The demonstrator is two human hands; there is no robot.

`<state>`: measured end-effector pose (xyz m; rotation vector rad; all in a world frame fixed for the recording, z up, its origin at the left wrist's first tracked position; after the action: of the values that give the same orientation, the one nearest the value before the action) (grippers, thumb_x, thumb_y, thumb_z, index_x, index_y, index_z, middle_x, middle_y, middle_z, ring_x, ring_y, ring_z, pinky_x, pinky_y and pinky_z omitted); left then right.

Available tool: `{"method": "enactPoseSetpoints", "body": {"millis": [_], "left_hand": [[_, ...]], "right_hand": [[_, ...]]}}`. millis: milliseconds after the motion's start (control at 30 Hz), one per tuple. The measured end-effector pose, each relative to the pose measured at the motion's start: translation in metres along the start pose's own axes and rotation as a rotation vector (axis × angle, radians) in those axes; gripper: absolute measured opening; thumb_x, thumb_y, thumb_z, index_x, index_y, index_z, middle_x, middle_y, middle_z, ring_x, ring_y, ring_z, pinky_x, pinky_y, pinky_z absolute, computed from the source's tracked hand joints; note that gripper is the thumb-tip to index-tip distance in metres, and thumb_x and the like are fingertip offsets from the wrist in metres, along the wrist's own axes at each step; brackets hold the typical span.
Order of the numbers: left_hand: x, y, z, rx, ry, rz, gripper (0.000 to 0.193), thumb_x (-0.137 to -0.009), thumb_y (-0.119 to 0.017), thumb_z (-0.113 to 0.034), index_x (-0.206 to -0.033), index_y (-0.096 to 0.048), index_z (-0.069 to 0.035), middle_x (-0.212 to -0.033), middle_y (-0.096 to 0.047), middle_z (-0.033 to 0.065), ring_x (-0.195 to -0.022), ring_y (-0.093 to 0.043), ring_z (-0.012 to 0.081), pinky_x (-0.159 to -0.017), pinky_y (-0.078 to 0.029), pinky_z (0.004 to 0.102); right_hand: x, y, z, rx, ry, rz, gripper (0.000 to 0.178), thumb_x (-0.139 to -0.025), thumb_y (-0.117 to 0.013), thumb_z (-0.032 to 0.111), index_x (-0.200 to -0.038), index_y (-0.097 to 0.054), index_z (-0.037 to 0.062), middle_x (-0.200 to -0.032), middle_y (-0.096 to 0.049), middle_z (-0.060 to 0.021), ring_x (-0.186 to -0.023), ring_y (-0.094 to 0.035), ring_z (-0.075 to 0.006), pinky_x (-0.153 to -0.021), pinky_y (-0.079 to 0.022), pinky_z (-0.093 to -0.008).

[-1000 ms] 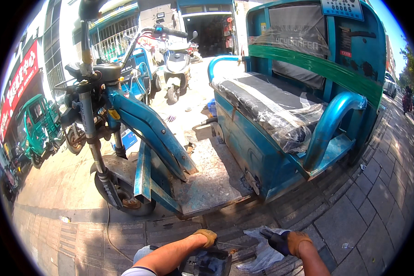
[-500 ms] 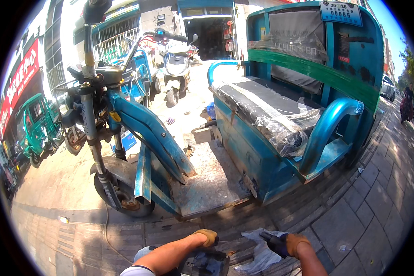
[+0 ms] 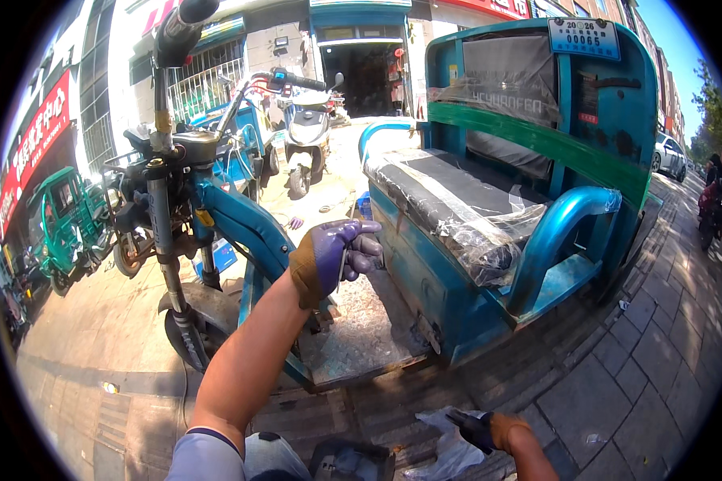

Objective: The person welds a black metal part using a handheld welding torch. They hold the part with one hand and the torch with the other, applying heat to specific areas while sparks fly. The person occasionally pauses to inspect the part and reposition it before continuing the welding process.

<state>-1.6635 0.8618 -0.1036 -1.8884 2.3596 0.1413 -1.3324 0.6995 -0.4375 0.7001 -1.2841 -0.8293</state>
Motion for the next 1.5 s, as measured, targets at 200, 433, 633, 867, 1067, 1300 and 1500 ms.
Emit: {"method": "enactPoseSetpoints", "body": {"millis": [200,433,633,867,1067,1300,1500], "left_hand": [[-0.053,0.003,-0.023,0.06,0.069,0.009,0.032,-0.107,-0.043,-0.026,-0.121,-0.059,-0.003,-0.089,-0.066,0.0036,-0.062,-0.055,0.0098,-0.049,-0.039,0.0227],[-0.012,-0.024,-0.008,-0.138,-0.065,0.015,0.039,-0.109,-0.042,-0.026,-0.128,-0.063,0.001,-0.086,-0.067,0.0085,-0.062,-0.059,0.0094,-0.051,-0.045,0.0212],[0.077,-0.058,0.102,-0.12,0.129,0.225,0.036,-0.107,-0.052,-0.026,-0.134,-0.062,-0.005,-0.088,-0.072,0.0056,-0.068,-0.064,0.0091,-0.06,-0.051,0.0232],[0.164,-0.076,0.232,-0.226,0.399,0.381,0.036,-0.107,-0.053,-0.027,-0.134,-0.062,-0.004,-0.091,-0.072,0.0047,-0.075,-0.065,0.0084,-0.068,-0.054,0.0256],[0.192,-0.07,0.293,-0.296,0.524,0.463,0.04,-0.104,-0.056,-0.035,-0.128,-0.066,-0.006,-0.097,-0.073,0.0077,-0.089,-0.068,0.0121,-0.082,-0.056,0.0306],[0.188,-0.069,0.3,-0.324,0.345,0.466,0.028,-0.104,-0.06,-0.029,-0.113,-0.068,-0.003,-0.086,-0.072,0.0026,-0.07,-0.063,0.0077,-0.065,-0.053,0.0273],[0.189,-0.065,0.301,-0.294,0.392,0.447,0.027,-0.103,-0.061,-0.028,-0.112,-0.069,-0.004,-0.084,-0.071,0.0035,-0.07,-0.063,0.0092,-0.066,-0.054,0.0285]], "right_hand": [[0.022,0.024,0.02,-0.037,0.009,0.003,0.033,-0.084,-0.065,0.015,-0.115,-0.072,0.0087,-0.119,-0.071,-0.0194,-0.113,-0.068,-0.0365,-0.092,-0.055,-0.0445],[-0.003,-0.004,-0.005,-0.078,-0.042,0.046,0.036,-0.087,-0.064,0.025,-0.117,-0.073,0.0093,-0.122,-0.07,-0.0186,-0.117,-0.066,-0.0349,-0.096,-0.053,-0.0418],[-0.008,-0.019,-0.023,0.017,-0.057,0.053,0.034,-0.087,-0.063,0.027,-0.115,-0.074,0.0094,-0.121,-0.07,-0.018,-0.116,-0.067,-0.0341,-0.096,-0.053,-0.0417],[0.004,-0.004,-0.012,-0.037,-0.104,0.044,0.033,-0.087,-0.063,0.024,-0.114,-0.074,0.0088,-0.12,-0.071,-0.0191,-0.114,-0.067,-0.034,-0.096,-0.054,-0.0417],[0.002,-0.006,-0.008,0.008,-0.099,0.036,0.03,-0.088,-0.061,0.022,-0.11,-0.075,0.0091,-0.117,-0.072,-0.0182,-0.114,-0.067,-0.0336,-0.096,-0.054,-0.0416],[0.001,-0.003,-0.002,0.032,-0.085,0.035,0.029,-0.089,-0.059,0.022,-0.11,-0.075,0.0101,-0.117,-0.072,-0.0179,-0.113,-0.068,-0.0334,-0.095,-0.054,-0.0423],[-0.003,-0.005,-0.002,0.056,-0.08,0.019,0.028,-0.09,-0.059,0.022,-0.107,-0.076,0.0095,-0.116,-0.072,-0.0184,-0.113,-0.068,-0.0337,-0.095,-0.054,-0.042]]}}
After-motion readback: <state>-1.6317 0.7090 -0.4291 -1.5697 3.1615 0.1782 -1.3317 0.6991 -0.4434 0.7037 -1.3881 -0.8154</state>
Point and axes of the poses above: each hand's wrist, its own x-axis away from the middle knuckle, its own y-axis out of the back of the hand, z = x × y, the point moved 9 cm from there along -x, towards the middle knuckle
